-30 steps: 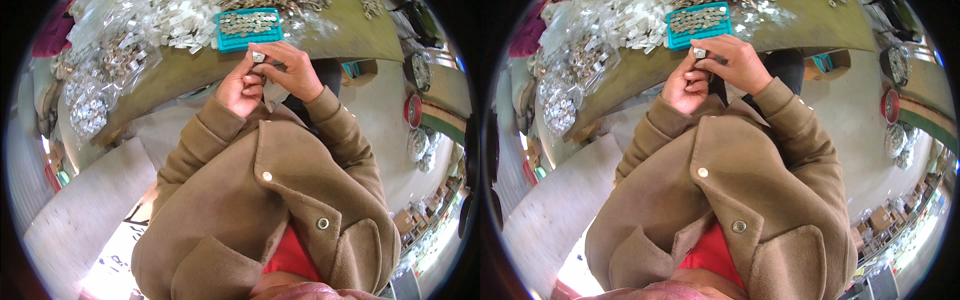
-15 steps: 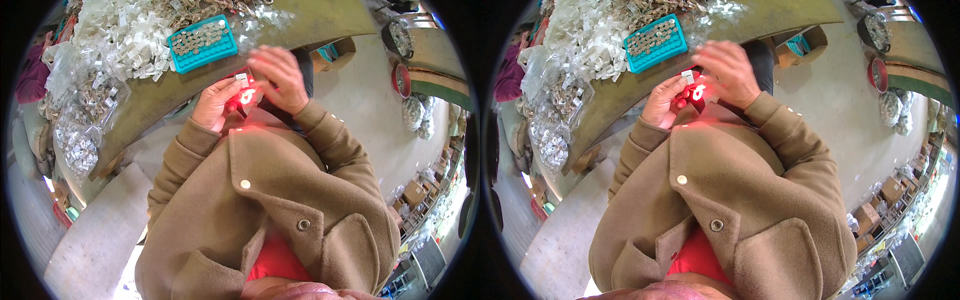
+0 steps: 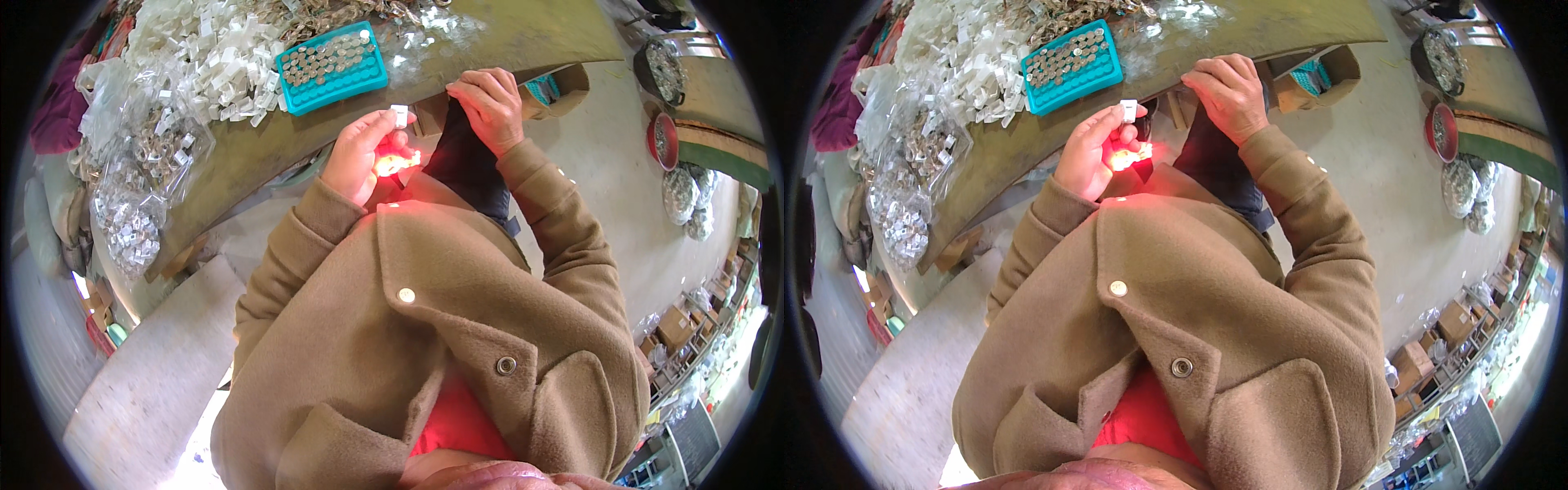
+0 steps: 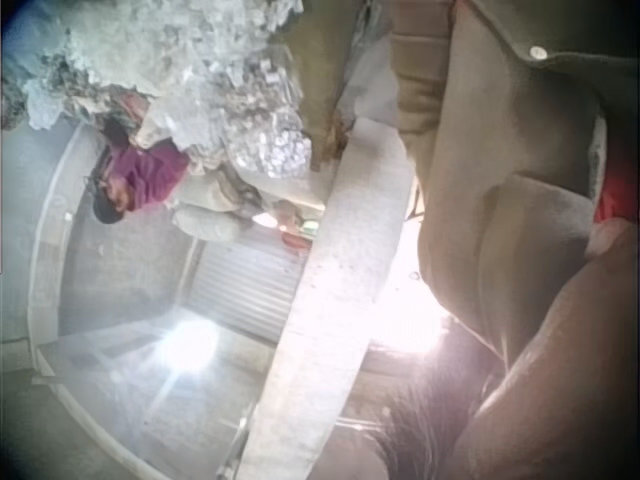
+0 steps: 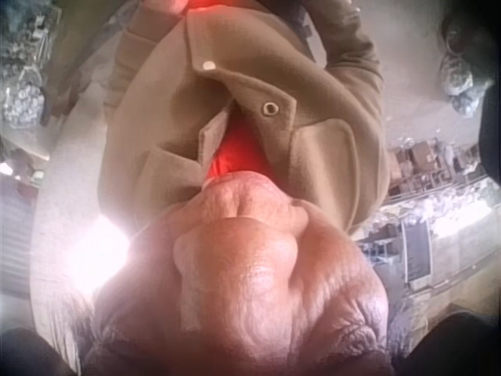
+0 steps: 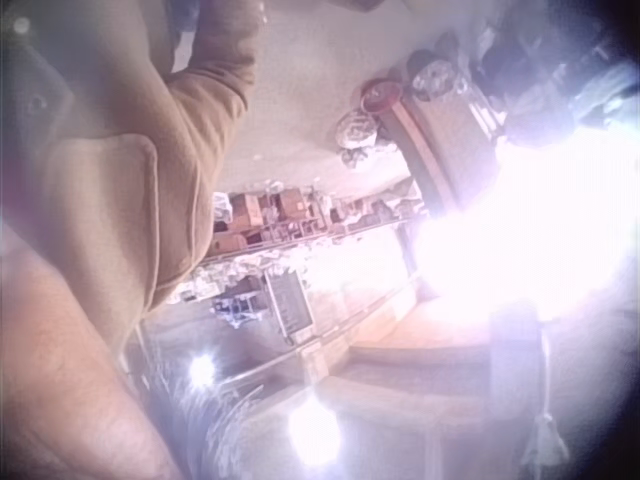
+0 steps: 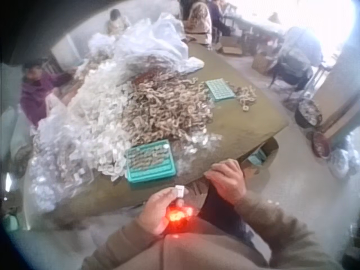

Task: The person repeatedly picks small white plastic tags and metal key rings from a table, attaches the rings to the tags, and places the assembled units into a blue tray. The person occasionally uses a red light to inspect the tags during assembly.

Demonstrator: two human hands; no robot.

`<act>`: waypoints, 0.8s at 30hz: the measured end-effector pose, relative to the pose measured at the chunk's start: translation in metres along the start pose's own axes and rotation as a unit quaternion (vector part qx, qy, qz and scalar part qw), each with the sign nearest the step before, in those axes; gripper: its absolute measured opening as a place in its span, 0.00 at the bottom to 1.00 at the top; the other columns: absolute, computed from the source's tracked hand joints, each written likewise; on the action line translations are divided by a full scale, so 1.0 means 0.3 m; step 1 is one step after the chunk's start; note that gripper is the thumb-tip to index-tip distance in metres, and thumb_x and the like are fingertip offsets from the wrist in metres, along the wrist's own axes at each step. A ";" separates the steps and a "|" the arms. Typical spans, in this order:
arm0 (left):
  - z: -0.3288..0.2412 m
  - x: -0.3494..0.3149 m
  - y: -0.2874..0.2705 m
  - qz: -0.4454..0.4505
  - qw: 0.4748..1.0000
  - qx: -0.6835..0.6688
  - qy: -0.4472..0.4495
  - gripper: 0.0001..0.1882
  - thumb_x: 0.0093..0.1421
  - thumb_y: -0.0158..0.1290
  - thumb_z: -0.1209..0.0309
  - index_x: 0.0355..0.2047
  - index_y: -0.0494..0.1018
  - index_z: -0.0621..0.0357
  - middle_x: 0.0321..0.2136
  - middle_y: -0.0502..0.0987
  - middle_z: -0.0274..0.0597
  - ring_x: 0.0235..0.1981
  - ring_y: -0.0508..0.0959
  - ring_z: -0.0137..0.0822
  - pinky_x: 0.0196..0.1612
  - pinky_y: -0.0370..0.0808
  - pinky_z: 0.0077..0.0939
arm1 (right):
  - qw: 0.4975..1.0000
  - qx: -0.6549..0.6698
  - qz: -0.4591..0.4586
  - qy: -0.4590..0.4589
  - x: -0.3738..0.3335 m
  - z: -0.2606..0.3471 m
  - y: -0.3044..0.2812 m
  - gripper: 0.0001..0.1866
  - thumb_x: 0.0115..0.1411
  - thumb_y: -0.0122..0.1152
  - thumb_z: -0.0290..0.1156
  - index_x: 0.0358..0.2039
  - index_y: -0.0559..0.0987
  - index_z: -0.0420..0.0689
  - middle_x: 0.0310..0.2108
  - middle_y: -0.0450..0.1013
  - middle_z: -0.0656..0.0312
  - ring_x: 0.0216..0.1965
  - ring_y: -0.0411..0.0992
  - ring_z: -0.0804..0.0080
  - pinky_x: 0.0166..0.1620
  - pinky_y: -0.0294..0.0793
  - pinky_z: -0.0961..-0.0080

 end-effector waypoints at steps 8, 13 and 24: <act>0.006 -0.010 -0.028 -0.053 0.994 -0.092 -0.015 0.20 0.71 0.47 0.60 0.51 0.72 0.66 0.38 0.80 0.41 0.32 0.77 0.23 0.52 0.77 0.30 | 0.780 0.464 0.053 0.417 0.022 0.112 0.044 0.04 0.64 0.59 0.24 0.37 0.80 0.38 0.33 0.78 0.67 0.34 0.72 0.85 0.40 0.72 0.85; 0.000 -0.021 -0.023 -0.030 0.992 -0.118 -0.014 0.17 0.69 0.51 0.60 0.46 0.72 0.63 0.36 0.80 0.38 0.25 0.71 0.18 0.52 0.77 0.27 | 0.806 0.442 0.057 0.389 0.061 0.209 0.079 0.03 0.64 0.58 0.22 0.38 0.78 0.37 0.33 0.75 0.69 0.35 0.69 0.85 0.42 0.71 0.86; -0.019 -0.063 -0.028 -0.066 0.997 -0.040 0.024 0.12 0.67 0.54 0.61 0.38 0.76 0.57 0.33 0.80 0.36 0.18 0.62 0.15 0.26 0.62 0.14 | 0.844 0.405 0.135 0.326 0.079 0.238 0.122 0.03 0.66 0.54 0.21 0.38 0.76 0.38 0.33 0.74 0.69 0.32 0.68 0.84 0.37 0.71 0.85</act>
Point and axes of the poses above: each hand's wrist, its own x-axis towards the middle knuckle, its own y-axis out of the palm, z = x × y, the point moved 4 cm from there along x, towards the middle knuckle
